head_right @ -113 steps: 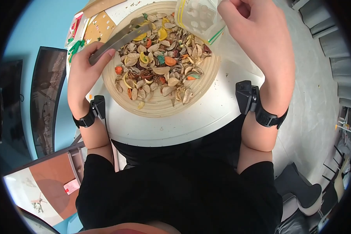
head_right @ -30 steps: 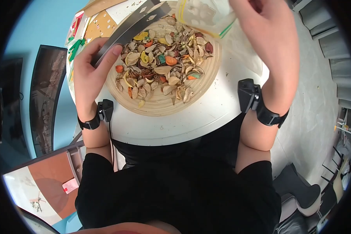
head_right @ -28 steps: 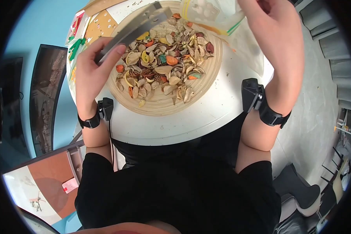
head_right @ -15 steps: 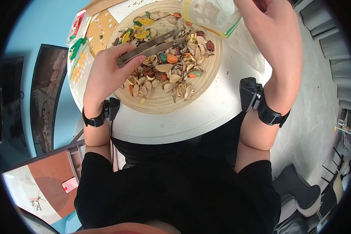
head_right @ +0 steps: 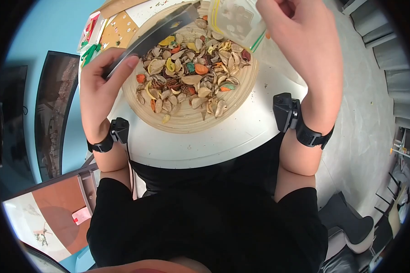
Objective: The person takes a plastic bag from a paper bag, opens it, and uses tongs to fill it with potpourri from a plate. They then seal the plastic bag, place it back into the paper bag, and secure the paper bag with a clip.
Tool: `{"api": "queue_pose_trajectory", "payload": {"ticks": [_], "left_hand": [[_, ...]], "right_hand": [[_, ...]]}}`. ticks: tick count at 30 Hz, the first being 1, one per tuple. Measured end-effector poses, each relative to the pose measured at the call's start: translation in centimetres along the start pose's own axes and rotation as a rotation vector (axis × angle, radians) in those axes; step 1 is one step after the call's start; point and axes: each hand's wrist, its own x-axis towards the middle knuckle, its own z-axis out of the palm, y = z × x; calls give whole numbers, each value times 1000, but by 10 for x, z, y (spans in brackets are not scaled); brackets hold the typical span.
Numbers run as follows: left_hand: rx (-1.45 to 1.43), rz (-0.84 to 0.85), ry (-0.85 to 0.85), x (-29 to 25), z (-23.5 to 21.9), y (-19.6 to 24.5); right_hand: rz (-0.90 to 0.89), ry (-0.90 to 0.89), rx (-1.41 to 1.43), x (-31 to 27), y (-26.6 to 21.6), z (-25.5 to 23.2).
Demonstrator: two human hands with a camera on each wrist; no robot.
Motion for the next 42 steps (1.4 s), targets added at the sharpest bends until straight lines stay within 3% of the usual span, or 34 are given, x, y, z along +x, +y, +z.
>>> {"api": "queue_pose_trajectory", "payload": {"ticks": [9,13,14,18,21,33,39,42], "left_hand": [[93,67,-80,0,15,2],[-9,-63,-21,4,-3,-7],[16,5,23,8,-10,-19],[252,-124,24,22,-41,-41],[410,-236,-80,30,-50,-55],[441,-114,-232,18,-39,-41],[559,-72,-241,19,-35,-29],[474,-71,-199,17,-34,-30]], "right_hand": [[-5,-70,-35,-3,-15,12],[9,14,39,4,6,-4],[30,20,28,5,9,-10],[99,64,-28,5,6,-14],[98,38,-38,4,4,-14],[81,16,-12,2,4,-8],[65,2,-23,1,1,-6],[61,11,-22,0,-3,-2]]}}
